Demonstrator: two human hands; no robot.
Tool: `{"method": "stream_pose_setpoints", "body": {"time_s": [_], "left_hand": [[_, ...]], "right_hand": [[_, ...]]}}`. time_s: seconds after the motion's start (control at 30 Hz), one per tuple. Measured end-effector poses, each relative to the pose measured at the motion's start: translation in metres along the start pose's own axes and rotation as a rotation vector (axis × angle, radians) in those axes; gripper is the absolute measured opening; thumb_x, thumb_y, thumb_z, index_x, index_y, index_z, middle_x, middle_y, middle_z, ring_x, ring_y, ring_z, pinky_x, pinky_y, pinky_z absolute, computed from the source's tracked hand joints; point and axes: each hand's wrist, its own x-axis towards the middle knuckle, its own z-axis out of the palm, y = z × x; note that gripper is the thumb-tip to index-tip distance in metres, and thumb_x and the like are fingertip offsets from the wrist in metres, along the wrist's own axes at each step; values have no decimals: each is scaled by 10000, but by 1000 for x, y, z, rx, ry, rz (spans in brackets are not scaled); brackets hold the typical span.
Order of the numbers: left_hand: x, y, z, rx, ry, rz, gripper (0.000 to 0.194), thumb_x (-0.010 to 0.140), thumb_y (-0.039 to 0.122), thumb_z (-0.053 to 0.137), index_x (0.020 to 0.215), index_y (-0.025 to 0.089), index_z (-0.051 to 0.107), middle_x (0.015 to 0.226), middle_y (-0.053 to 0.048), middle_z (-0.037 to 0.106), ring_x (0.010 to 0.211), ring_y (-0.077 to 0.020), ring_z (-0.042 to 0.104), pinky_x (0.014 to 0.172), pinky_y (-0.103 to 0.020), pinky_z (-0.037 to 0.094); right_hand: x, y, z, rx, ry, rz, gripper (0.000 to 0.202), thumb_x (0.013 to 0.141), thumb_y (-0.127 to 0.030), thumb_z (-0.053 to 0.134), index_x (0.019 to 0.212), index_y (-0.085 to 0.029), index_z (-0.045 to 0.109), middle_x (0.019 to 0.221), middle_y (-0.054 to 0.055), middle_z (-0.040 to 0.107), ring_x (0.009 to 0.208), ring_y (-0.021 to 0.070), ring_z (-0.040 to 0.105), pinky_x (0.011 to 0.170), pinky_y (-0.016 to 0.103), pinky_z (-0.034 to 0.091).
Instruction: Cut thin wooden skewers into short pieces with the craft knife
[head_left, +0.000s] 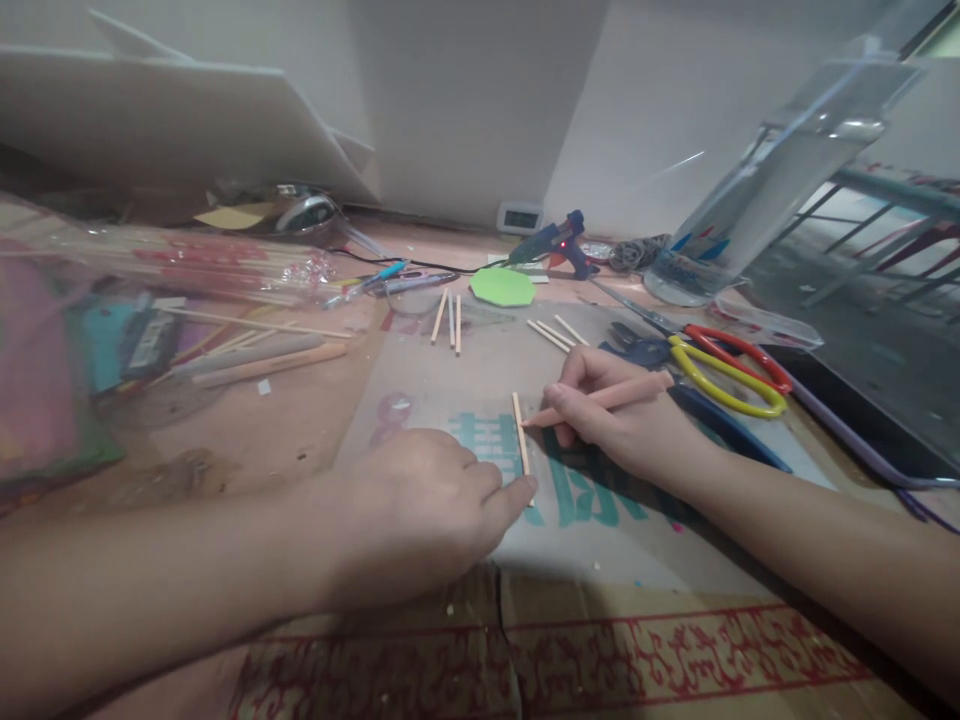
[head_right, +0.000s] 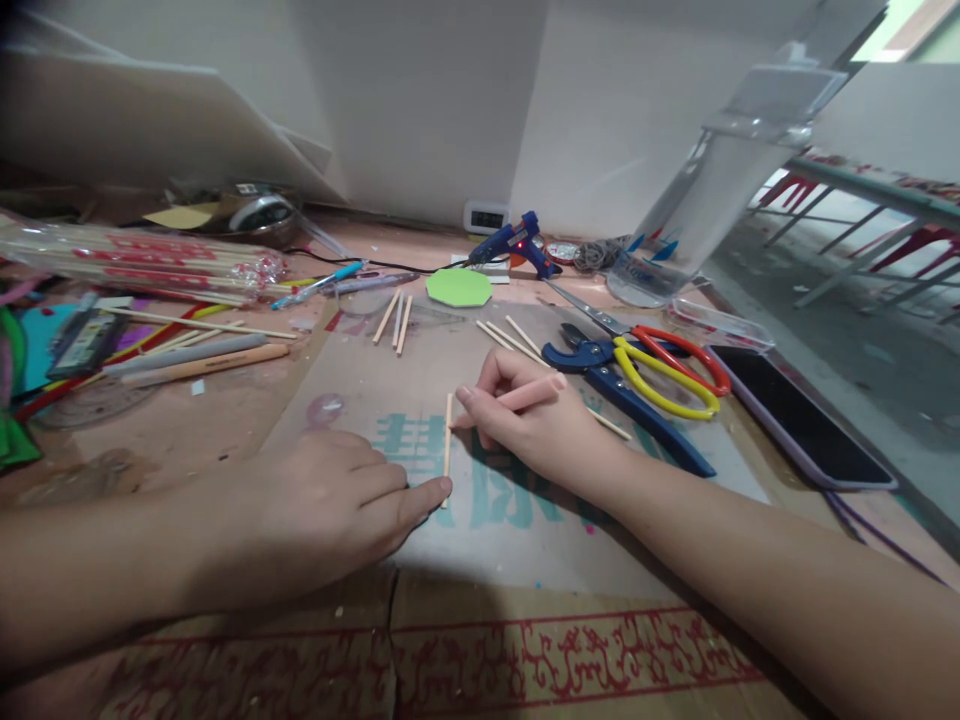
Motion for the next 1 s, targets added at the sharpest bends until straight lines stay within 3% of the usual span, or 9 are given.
{"method": "stream_pose_setpoints", "body": {"time_s": [0.3,0.53,0.77,0.93,1.0], "left_hand": [[0,-1,2,-10,22,19,317,871,61,513,1149,131,650,759,-27,739,607,-221,682,547,-342,468],[-1,-1,2,-48,-30,-20,366,870,66,530,1216,123,637,788,-59,757,633,-245,705,591,-360,508],[-1,0,2,-52,-61,-22,461,833,50,513,1276,118,622,834,-70,772,645,-257,710,593,-368,525],[-1,0,1,-46,-106,-30,440,824,62,508,1238,128,641,848,-81,774,655,-267,709,602,-380,532],[-1,0,0,-51,-126,-46,439,826,67,519,1243,136,639,849,-81,773,650,-255,704,618,-368,526]], "right_hand": [[-3,1,-2,64,-121,4,324,927,-377,623,688,-242,450,518,-11,646,562,162,676,489,225,440],[-2,1,-1,37,-44,-20,314,929,-358,622,688,-240,460,522,-19,634,549,150,656,507,233,452],[-6,3,-4,80,-197,-22,316,930,-379,632,701,-239,464,525,-2,671,554,161,691,461,213,439],[-6,0,-3,66,-97,-7,313,929,-356,637,701,-239,457,527,-15,652,540,147,668,479,220,455],[-6,1,-3,75,-120,-19,315,929,-361,639,701,-239,461,526,-14,656,539,148,671,474,218,451]]}}
